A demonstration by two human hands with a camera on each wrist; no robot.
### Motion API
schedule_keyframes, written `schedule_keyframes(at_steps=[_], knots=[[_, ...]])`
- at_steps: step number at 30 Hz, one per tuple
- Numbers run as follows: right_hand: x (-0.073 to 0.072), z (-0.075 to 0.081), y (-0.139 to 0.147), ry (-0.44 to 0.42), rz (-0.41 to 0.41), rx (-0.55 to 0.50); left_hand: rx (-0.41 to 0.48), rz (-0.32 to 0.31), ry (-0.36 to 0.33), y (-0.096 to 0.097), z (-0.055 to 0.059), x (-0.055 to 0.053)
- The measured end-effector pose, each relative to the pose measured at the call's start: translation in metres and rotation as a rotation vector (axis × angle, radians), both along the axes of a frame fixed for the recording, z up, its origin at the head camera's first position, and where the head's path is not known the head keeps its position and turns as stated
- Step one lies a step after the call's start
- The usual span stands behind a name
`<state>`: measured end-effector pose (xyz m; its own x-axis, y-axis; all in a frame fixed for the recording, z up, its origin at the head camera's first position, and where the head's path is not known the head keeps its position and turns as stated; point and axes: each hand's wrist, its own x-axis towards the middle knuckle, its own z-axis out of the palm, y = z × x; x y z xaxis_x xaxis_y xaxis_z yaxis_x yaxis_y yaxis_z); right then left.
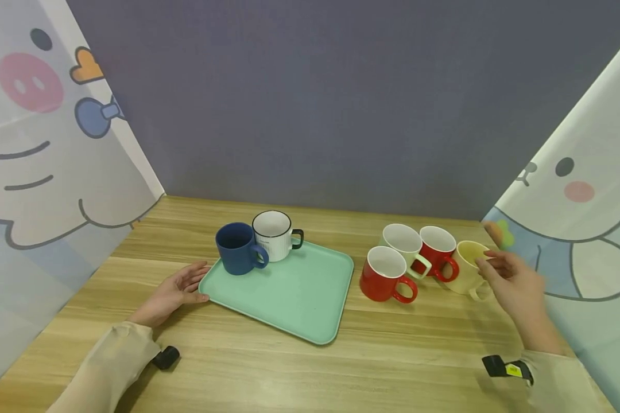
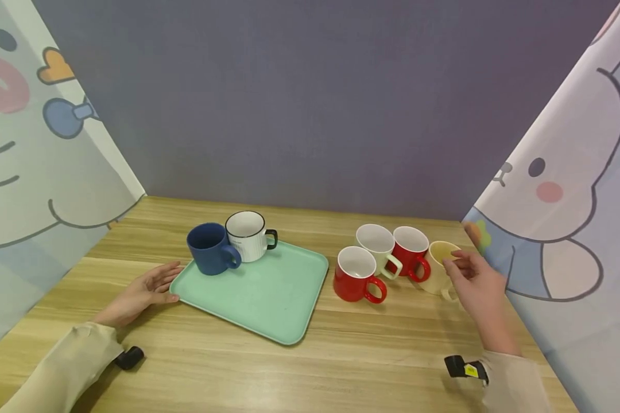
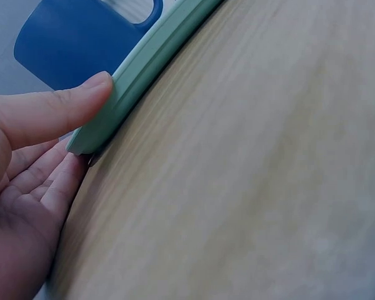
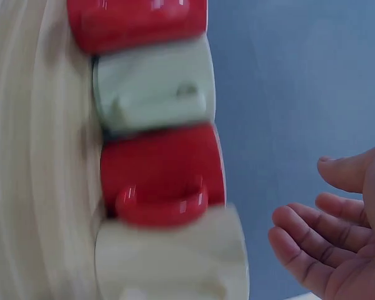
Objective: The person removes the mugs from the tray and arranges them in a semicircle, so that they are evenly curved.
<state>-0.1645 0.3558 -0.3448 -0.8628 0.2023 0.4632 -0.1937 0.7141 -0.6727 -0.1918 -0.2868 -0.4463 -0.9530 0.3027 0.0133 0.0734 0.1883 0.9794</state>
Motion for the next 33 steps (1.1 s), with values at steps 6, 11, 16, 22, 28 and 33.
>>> schedule_keyframes(at_steps=[6,11,16,22,28,33], knots=[[-0.004,0.005,-0.037,0.121,0.098,0.05,-0.003,-0.001,0.002,0.0,0.0,0.0],[-0.009,0.007,-0.071,0.201,0.216,0.079,-0.005,-0.002,-0.002,0.0,0.001,0.001],[-0.015,0.003,-0.103,0.211,0.323,0.151,-0.006,-0.002,-0.005,0.0,0.001,0.0],[-0.019,0.002,-0.136,0.11,0.388,0.188,-0.01,-0.004,-0.007,0.002,0.0,-0.003],[-0.026,-0.005,-0.17,0.084,0.51,0.166,-0.012,-0.008,-0.001,0.003,0.002,-0.003],[-0.034,-0.022,-0.206,0.083,0.637,0.175,-0.014,-0.014,0.002,0.0,0.001,-0.001]])
